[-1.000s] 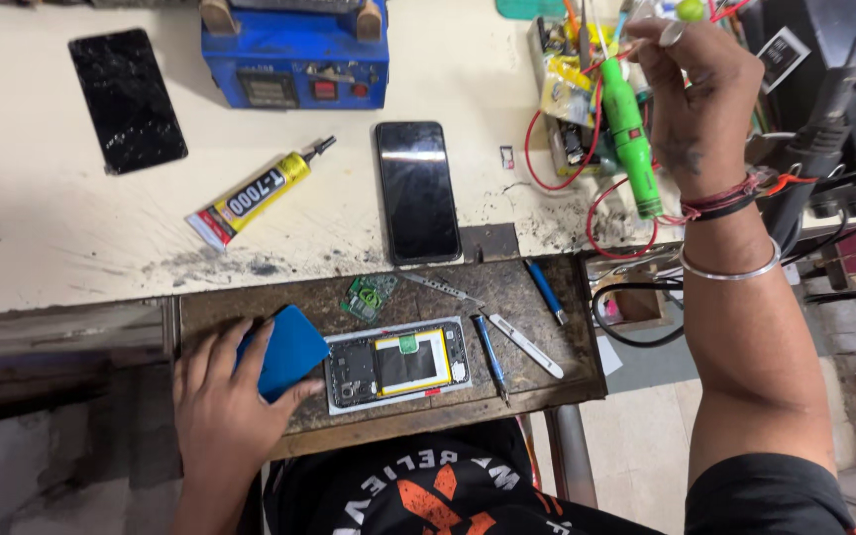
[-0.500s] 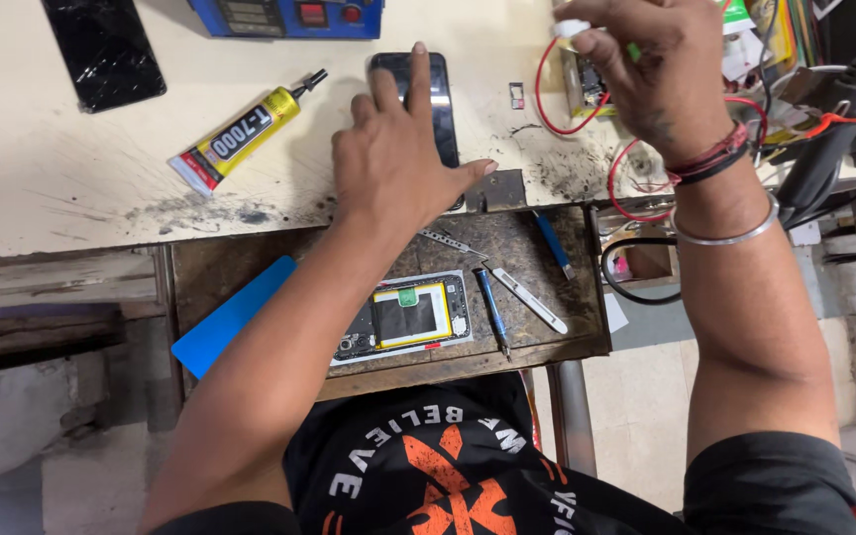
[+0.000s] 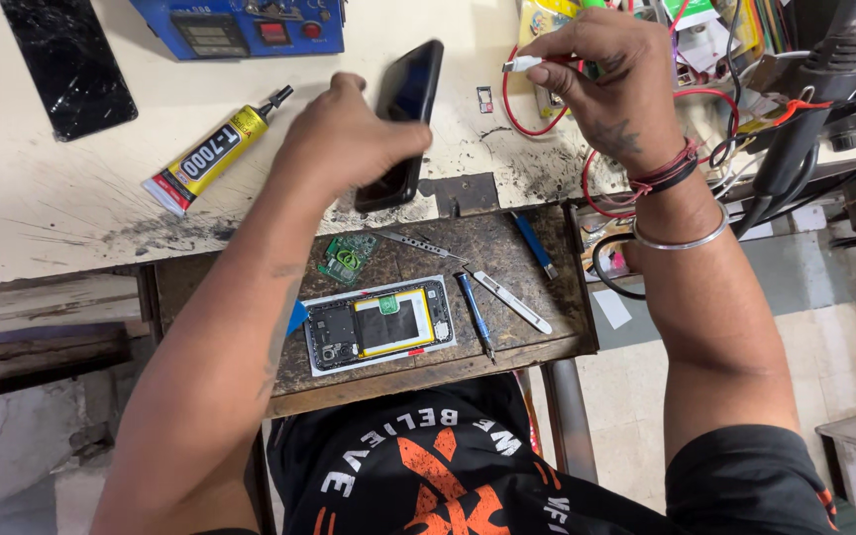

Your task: The person applies adhesive from a yellow glue tube around the frame of an opened smartphone, then uses a green-handled screwdriver to drive screws into a gray back cover and presses a blue back cover onto the phone body. They then handle a screen protector sheet and press it onto the phone.

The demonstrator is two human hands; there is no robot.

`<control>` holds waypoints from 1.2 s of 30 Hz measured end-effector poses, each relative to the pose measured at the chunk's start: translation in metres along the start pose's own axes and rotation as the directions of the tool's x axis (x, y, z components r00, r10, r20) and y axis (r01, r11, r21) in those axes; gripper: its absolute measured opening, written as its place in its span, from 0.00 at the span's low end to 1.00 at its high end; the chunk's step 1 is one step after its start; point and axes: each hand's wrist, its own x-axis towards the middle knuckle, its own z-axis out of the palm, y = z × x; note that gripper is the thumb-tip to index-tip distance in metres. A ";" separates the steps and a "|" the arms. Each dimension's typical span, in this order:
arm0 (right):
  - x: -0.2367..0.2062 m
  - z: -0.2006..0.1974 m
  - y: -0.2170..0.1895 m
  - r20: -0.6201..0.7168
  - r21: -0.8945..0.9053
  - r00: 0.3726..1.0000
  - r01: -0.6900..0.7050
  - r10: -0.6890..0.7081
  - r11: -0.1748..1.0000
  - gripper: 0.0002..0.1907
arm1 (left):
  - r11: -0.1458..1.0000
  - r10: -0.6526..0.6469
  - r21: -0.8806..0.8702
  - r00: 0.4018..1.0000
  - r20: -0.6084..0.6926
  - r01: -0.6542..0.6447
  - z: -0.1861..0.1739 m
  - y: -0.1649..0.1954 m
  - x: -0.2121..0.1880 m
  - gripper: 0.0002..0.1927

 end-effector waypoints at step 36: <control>-0.012 0.024 -0.040 -0.144 -0.259 0.988 0.008 -0.047 0.966 0.09 | -0.101 -0.209 -0.962 0.951 -0.230 -0.254 0.089 0.039 -0.003 0.34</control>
